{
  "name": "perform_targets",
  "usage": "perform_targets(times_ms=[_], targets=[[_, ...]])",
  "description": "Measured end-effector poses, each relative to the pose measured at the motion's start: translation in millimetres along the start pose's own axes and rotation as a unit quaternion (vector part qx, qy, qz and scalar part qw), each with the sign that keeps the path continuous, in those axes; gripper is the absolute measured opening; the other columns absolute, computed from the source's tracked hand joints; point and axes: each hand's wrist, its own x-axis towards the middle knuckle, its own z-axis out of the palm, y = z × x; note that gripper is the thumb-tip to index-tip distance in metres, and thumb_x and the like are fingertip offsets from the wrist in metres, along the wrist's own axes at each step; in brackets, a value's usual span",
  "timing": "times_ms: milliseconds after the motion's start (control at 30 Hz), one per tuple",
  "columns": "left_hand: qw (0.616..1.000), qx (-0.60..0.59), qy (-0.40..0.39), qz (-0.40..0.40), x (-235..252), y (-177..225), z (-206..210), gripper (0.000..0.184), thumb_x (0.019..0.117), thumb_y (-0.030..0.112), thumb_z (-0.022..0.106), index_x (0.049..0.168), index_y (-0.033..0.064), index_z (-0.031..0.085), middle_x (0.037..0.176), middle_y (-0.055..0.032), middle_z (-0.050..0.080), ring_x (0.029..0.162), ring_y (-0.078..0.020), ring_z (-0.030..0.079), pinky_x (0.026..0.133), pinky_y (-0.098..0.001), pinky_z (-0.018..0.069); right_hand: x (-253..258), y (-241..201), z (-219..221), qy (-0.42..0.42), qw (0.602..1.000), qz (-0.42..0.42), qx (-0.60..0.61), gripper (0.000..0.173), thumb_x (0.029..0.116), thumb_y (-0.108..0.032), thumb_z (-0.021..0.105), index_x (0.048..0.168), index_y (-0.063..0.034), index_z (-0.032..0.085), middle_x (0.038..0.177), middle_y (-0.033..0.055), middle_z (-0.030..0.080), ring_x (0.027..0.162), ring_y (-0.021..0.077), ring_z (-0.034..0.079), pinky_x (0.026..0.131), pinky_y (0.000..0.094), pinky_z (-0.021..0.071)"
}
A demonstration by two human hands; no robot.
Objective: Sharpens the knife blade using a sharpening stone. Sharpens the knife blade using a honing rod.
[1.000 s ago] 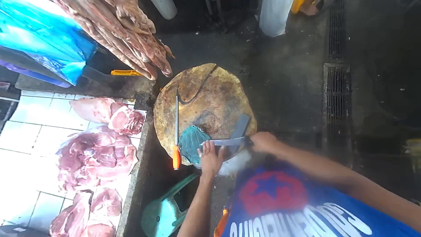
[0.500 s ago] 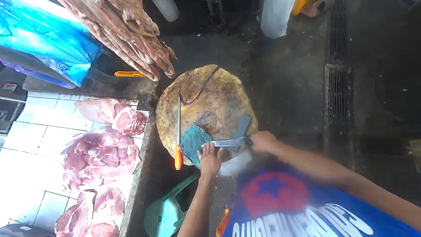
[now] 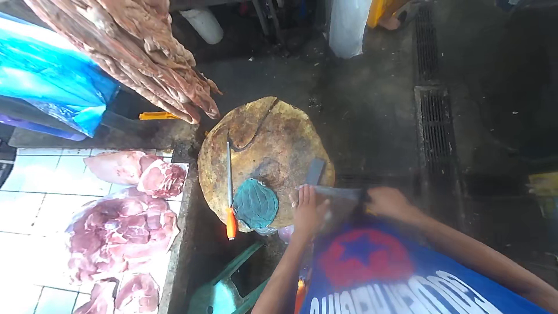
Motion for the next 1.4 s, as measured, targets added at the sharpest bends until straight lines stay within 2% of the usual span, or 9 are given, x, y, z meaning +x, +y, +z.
perform_targets(times_ms=[233,400,500,600,767,1000,1200,1300,1400], targets=[[0.989,0.005,0.015,0.146,60.5,42.1,8.5,0.080,0.1032,0.069,0.025,0.162,0.0151,0.033,0.171,-0.0030,0.024,0.160,-0.0208,0.009,0.126,-0.0639,-0.0039,-40.8,27.7,11.8,0.022,0.991,0.123,0.046,0.057,0.0997,-0.052,0.057,0.127,-0.0032,0.062,0.123,0.0222,0.068,0.115,0.0419,0.066,0.093,0.0645,0.0525],[0.999,0.004,-0.016,0.042,1.1,20.0,0.7,0.087,0.1008,0.072,0.025,0.161,0.0105,0.034,0.168,-0.0100,0.030,0.159,-0.0286,0.016,0.126,-0.0636,0.0002,-37.3,11.8,8.0,-0.013,0.999,0.046,0.022,0.055,0.0968,-0.054,0.063,0.123,-0.0058,0.065,0.119,0.0214,0.069,0.113,0.0426,0.066,0.092,0.0659,0.0518],[0.998,-0.006,-0.022,0.062,28.9,44.9,-4.8,0.084,0.1019,0.071,0.028,0.161,0.0107,0.035,0.169,-0.0097,0.029,0.160,-0.0272,0.013,0.126,-0.0637,-0.0025,-39.8,27.4,2.8,0.011,0.995,0.083,0.055,0.056,0.0951,-0.055,0.064,0.120,-0.0045,0.066,0.113,0.0229,0.070,0.110,0.0437,0.067,0.091,0.0673,0.0516],[0.994,-0.003,0.031,0.101,59.6,52.6,4.3,0.079,0.1036,0.068,0.028,0.161,0.0140,0.034,0.169,-0.0051,0.029,0.160,-0.0236,0.014,0.126,-0.0642,0.0009,-42.5,23.9,-10.8,0.028,0.993,0.111,0.036,0.057,0.0990,-0.052,0.060,0.129,-0.0036,0.061,0.120,0.0240,0.068,0.114,0.0443,0.066,0.092,0.0663,0.0516],[0.999,0.002,0.047,0.013,-1.5,41.4,18.3,0.090,0.0998,0.073,0.029,0.159,0.0063,0.036,0.166,-0.0151,0.034,0.157,-0.0335,0.022,0.126,-0.0645,0.0050,-25.0,30.6,-29.5,0.024,0.999,-0.009,-0.047,0.049,0.0971,-0.048,0.065,0.120,-0.0047,0.066,0.116,0.0225,0.069,0.110,0.0451,0.067,0.090,0.0687,0.0513],[0.996,-0.003,0.089,0.030,53.0,71.1,22.9,0.086,0.1014,0.071,0.028,0.163,0.0107,0.027,0.171,-0.0091,0.022,0.160,-0.0265,0.009,0.127,-0.0631,-0.0010,3.5,60.6,-47.8,0.113,0.991,0.022,-0.070,0.039,0.0977,-0.039,0.067,0.124,-0.0093,0.068,0.119,0.0185,0.070,0.105,0.0425,0.069,0.085,0.0661,0.0543],[0.995,0.014,0.090,-0.033,1.7,63.9,32.4,0.098,0.0961,0.078,0.033,0.158,0.0014,0.035,0.164,-0.0210,0.034,0.156,-0.0380,0.023,0.125,-0.0660,0.0053,16.7,53.8,-52.1,0.054,0.991,-0.063,-0.105,0.036,0.0983,-0.039,0.066,0.120,-0.0114,0.070,0.119,0.0156,0.071,0.108,0.0397,0.069,0.087,0.0648,0.0545],[0.996,-0.015,0.086,0.013,52.5,75.8,18.5,0.088,0.0998,0.072,0.033,0.162,0.0096,0.031,0.169,-0.0119,0.026,0.160,-0.0295,0.012,0.126,-0.0644,0.0001,14.4,70.5,-57.3,0.115,0.991,-0.004,-0.068,0.036,0.0974,-0.040,0.069,0.120,-0.0112,0.070,0.118,0.0157,0.072,0.105,0.0411,0.070,0.085,0.0665,0.0544],[0.996,-0.021,0.087,0.015,42.0,70.3,24.1,0.086,0.1002,0.073,0.029,0.162,0.0142,0.031,0.170,-0.0057,0.026,0.160,-0.0242,0.011,0.127,-0.0628,-0.0001,8.5,65.2,-61.5,0.093,0.993,-0.003,-0.080,0.037,0.0962,-0.040,0.069,0.118,-0.0103,0.071,0.117,0.0162,0.072,0.106,0.0411,0.069,0.086,0.0660,0.0541]])
